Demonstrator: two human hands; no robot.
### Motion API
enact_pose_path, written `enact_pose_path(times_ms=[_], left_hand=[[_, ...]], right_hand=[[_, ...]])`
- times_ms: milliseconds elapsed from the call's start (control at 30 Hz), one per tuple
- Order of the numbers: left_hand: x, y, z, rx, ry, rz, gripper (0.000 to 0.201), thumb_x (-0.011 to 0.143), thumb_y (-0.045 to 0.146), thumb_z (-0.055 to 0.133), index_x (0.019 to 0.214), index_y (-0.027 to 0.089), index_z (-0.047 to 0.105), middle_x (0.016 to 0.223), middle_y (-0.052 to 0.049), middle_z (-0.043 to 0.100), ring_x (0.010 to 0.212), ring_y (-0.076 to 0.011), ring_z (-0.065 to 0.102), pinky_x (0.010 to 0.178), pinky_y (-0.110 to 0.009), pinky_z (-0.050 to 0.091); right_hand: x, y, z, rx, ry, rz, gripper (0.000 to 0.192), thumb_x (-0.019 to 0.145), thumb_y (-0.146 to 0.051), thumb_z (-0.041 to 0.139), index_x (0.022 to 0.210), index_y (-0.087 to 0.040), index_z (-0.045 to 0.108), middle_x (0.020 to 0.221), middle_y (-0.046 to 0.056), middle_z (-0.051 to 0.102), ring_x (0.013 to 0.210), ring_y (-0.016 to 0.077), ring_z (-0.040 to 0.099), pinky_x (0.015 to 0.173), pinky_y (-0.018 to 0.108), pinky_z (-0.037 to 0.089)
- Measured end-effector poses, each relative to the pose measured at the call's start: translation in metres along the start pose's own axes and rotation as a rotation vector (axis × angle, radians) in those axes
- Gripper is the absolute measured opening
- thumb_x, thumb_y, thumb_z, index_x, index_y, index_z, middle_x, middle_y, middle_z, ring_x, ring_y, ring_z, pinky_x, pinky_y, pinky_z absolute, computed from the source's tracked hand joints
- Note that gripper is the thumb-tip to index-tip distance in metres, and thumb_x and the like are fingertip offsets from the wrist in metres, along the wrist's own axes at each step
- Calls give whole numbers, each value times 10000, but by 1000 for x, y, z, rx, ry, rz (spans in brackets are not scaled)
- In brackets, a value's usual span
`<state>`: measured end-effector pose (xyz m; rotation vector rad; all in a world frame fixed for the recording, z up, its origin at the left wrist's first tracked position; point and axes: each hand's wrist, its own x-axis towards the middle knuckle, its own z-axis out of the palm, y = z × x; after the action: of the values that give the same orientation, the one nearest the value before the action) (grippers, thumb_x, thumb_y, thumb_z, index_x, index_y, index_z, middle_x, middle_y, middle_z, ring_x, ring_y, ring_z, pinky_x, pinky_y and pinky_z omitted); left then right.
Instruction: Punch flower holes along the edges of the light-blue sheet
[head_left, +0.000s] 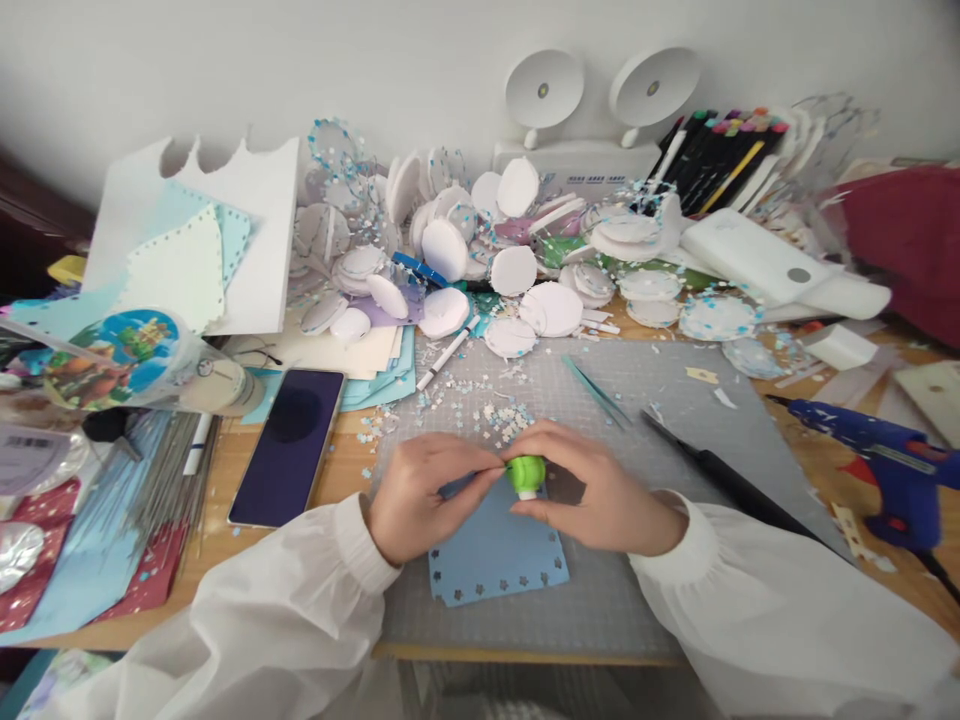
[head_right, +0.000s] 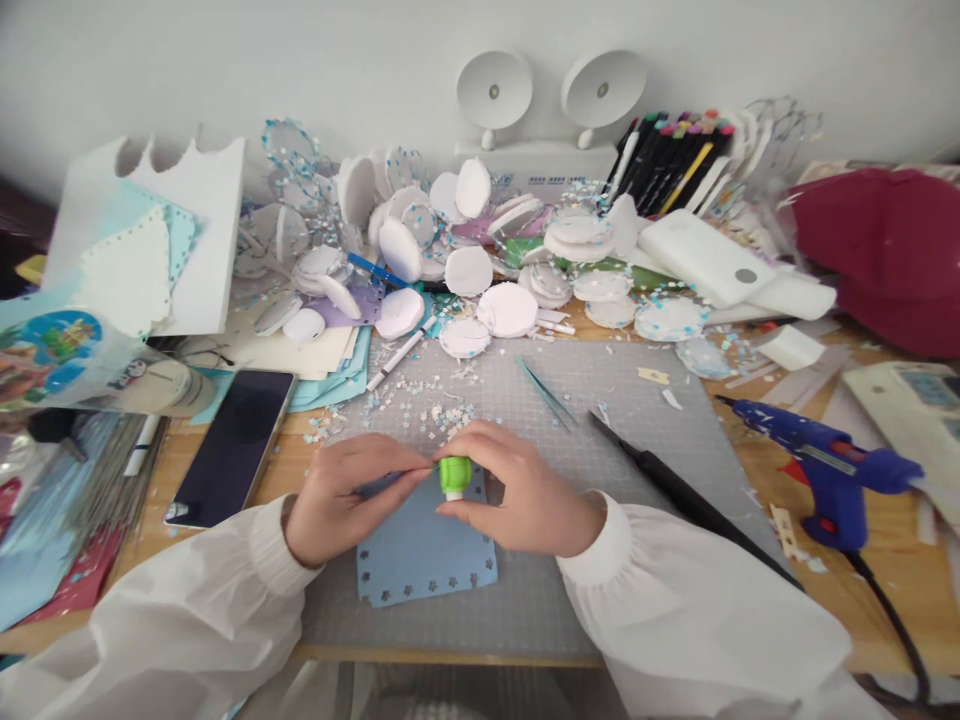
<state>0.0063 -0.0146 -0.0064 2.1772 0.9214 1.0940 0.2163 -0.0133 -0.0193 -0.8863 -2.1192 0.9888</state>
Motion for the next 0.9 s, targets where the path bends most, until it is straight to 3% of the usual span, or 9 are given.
enact_pose_path(times_ms=[300,533,900], left_hand=[[0,-5,-2,96,-51,136,101,848,130,589,906,167,663,784,-44,735,694,-154,672,648,-257,523],[0,-5,-2,131,-63,146,107,858,145,570,904,173,662,793,-41,737,689,-150,674,641,-254,519],[-1,-4,-1,186,-35,138,149,822,121,591,951,175,640,832,-38,730,720,-152,657,673,-272,508]], right_hand=[[1,-1,1,-101,12,-45,329,783,-237,698,1083,-189,572,989,75,615,949,199,559,848,356,462],[0,-2,3,-154,13,-28,257,805,-220,664,1040,-177,567,939,77,596,888,203,536,776,354,451],[2,-7,7,-279,83,6,151,826,-248,628,944,-172,574,837,39,573,821,201,489,761,368,319]])
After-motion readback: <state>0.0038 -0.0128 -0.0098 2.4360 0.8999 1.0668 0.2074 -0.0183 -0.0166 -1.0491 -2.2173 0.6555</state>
